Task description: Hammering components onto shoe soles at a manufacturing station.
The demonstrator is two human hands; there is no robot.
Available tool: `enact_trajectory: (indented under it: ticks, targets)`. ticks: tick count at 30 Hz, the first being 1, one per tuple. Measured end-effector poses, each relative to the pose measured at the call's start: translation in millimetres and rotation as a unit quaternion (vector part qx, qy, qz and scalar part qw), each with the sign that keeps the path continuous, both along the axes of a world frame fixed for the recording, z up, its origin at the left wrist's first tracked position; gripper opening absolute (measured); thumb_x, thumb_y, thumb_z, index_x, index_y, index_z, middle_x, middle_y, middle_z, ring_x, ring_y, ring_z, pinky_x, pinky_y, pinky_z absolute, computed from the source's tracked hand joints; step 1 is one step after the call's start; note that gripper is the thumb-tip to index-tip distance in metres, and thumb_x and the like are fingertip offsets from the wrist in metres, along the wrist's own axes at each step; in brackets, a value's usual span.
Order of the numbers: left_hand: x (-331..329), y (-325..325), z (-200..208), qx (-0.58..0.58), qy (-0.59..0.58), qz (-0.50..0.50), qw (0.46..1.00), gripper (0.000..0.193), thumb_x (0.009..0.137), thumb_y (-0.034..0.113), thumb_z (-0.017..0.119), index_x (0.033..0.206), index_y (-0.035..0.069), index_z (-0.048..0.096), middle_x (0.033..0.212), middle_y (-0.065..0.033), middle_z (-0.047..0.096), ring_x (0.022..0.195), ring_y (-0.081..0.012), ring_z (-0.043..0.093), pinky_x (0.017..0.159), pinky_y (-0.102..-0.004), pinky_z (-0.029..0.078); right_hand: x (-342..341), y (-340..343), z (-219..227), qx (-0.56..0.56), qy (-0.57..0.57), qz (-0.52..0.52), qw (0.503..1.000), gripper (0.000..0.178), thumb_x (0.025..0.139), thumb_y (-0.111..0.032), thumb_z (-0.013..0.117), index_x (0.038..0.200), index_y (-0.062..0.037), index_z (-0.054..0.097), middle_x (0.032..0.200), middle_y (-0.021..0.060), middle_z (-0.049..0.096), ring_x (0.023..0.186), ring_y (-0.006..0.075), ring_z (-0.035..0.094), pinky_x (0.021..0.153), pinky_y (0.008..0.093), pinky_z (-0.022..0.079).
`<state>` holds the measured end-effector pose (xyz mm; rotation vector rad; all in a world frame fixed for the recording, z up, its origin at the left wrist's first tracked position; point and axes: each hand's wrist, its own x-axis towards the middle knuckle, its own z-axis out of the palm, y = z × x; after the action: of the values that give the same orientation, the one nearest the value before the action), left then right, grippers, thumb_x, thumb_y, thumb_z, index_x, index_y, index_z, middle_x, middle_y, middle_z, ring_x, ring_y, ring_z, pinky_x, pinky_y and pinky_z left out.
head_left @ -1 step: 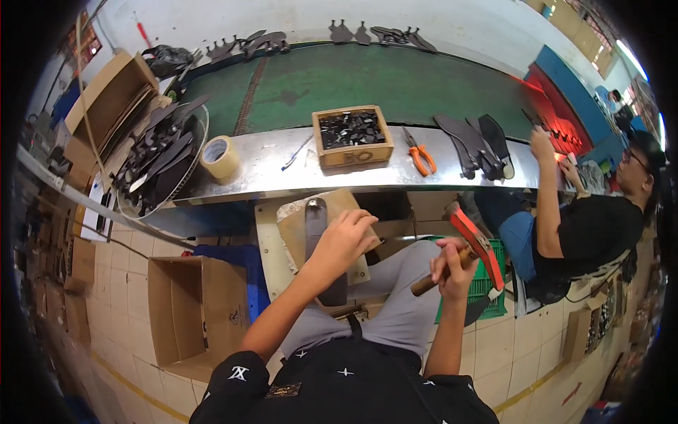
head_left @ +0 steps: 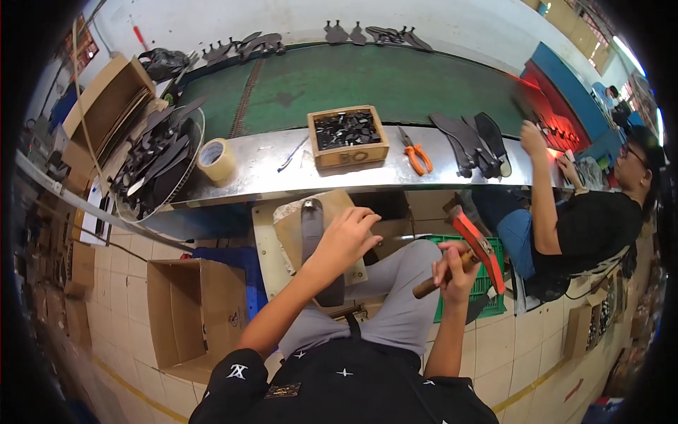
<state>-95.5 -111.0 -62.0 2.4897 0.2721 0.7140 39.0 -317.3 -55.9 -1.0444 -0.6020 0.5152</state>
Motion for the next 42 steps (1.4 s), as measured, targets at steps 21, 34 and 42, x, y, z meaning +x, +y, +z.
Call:
enact_trajectory:
  ticks: [21,34,42]
  targets:
    - [145,238,-9,0.101,0.129,0.013,0.986,0.015,0.078,0.010,0.071,0.086,-0.004,0.072,0.080,-0.0209,0.070,0.077,-0.0343,0.070,0.069,-0.0401,0.055,-5,-71,-30,0.033,0.056,-0.059,0.996,0.016,0.099,-0.012,0.057,0.096,0.0037,0.062,0.050,-0.0029,0.040,0.036,0.0047,0.031,0.037,0.0233,0.028]
    - [117,177,31,-0.276,0.014,0.110,0.955,0.021,0.086,0.015,0.072,0.095,-0.004,0.073,0.080,-0.0127,0.073,0.072,-0.0172,0.071,0.060,-0.0286,0.052,3,-42,-15,-0.047,0.023,-0.071,0.996,0.019,0.099,-0.013,0.058,0.101,0.0041,0.064,0.051,0.0007,0.047,0.036,0.0059,0.037,0.036,0.0217,0.030]
    - [8,12,112,-0.455,-0.103,-0.071,0.881,0.016,0.092,0.008,0.068,0.105,-0.001,0.065,0.084,-0.0058,0.069,0.073,-0.0122,0.069,0.054,-0.0201,0.047,-11,4,63,-0.069,-0.075,0.034,0.994,0.026,0.097,-0.014,0.062,0.119,-0.0003,0.064,0.094,0.0112,0.071,0.047,0.0007,0.042,0.044,0.0167,0.034]
